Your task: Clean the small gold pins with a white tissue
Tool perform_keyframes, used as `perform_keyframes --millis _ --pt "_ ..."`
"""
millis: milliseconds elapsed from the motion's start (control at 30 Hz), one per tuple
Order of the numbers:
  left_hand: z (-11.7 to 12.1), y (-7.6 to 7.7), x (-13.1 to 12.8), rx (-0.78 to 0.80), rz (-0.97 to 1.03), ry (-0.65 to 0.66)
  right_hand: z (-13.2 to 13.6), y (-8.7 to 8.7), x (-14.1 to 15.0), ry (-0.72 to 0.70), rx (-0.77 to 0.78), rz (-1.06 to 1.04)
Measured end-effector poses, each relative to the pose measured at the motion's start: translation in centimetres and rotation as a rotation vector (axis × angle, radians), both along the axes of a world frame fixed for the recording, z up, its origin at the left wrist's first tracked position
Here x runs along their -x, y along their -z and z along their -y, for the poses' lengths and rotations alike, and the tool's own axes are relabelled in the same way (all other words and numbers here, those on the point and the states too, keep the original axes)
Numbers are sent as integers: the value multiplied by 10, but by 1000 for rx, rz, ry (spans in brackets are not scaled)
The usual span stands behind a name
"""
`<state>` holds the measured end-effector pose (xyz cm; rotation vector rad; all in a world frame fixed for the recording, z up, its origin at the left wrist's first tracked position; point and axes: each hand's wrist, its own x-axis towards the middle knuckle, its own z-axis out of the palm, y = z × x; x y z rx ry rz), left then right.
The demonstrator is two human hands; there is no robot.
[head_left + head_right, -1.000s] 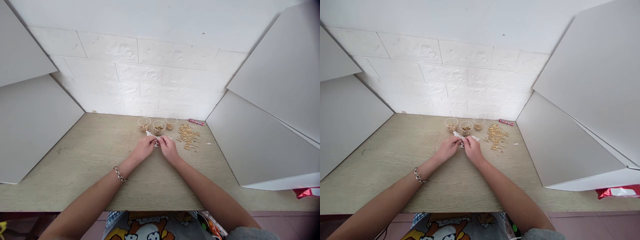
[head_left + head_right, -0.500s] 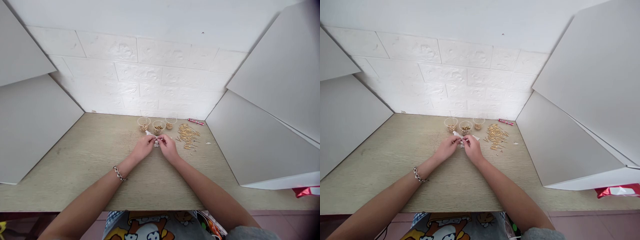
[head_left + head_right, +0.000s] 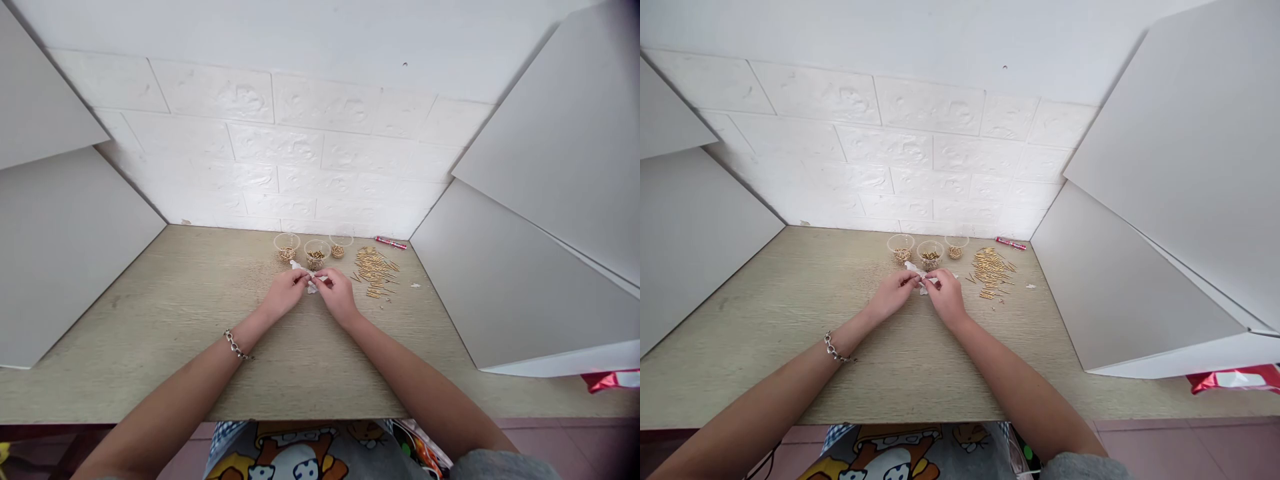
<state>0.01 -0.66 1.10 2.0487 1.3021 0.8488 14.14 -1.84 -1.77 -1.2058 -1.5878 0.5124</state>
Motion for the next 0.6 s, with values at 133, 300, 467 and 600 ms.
perform_keyframes --millis 133,300,467,600 --pt "1 -1 0 -12 -14 1 -1 0 0 -7 21 7" --pt "2 -1 -1 -3 -13 1 -1 0 0 -52 17 19" --pt "3 -3 -1 -6 -14 18 -1 -2 0 -74 8 -3" --pt "3 -3 -1 -16 -17 29 -2 -2 -1 -58 32 -39"
